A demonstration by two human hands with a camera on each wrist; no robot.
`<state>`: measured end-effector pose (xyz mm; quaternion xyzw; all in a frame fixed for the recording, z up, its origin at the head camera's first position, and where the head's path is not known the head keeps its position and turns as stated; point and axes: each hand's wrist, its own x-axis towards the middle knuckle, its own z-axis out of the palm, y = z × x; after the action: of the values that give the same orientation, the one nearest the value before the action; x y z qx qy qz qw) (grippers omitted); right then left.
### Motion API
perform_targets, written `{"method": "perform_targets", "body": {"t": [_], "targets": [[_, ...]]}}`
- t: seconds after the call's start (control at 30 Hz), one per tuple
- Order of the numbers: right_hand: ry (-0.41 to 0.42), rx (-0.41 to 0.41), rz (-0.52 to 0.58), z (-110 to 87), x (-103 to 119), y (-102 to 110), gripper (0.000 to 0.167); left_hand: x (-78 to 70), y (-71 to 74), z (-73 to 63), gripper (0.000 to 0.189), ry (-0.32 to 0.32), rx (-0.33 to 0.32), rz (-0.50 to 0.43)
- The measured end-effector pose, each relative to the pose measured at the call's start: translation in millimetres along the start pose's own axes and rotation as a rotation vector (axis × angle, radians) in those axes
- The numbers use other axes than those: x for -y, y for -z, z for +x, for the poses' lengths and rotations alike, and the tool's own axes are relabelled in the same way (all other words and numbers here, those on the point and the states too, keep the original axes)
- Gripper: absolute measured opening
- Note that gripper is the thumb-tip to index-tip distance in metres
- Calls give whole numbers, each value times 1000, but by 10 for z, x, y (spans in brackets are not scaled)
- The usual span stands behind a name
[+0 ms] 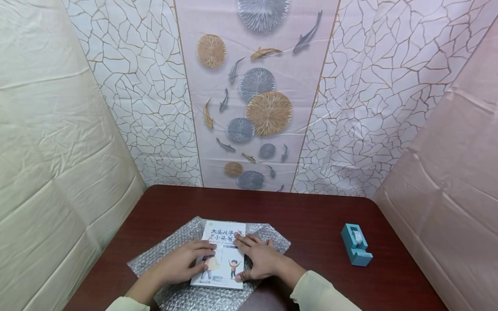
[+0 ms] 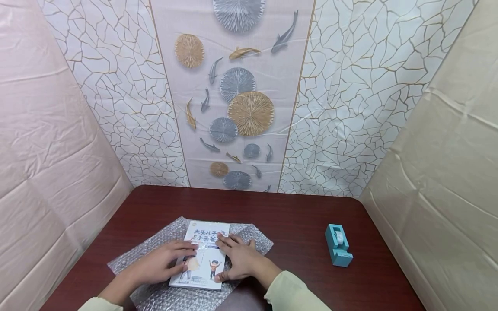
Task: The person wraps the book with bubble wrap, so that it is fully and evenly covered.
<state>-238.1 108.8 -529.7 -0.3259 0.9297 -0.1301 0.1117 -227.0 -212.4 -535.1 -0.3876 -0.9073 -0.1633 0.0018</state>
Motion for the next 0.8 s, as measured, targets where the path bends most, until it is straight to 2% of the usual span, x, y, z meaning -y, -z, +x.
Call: {"method": "perform_targets", "body": {"t": [0.23, 0.37, 0.47, 0.67, 0.8], "targets": [[2, 10, 12, -8, 8, 23, 107, -38, 27, -105, 36, -7, -51, -33], [3, 19, 18, -14, 11, 31, 107, -45, 24, -147, 27, -28, -95, -63], [-2, 18, 20, -15, 14, 39, 107, -42, 22, -165, 28, -51, -116, -71], [1, 14, 16, -10, 17, 33, 107, -64, 43, -233, 28, -94, -108, -66], [5, 10, 16, -15, 18, 36, 107, -91, 94, -274, 29, -92, -68, -119]]}}
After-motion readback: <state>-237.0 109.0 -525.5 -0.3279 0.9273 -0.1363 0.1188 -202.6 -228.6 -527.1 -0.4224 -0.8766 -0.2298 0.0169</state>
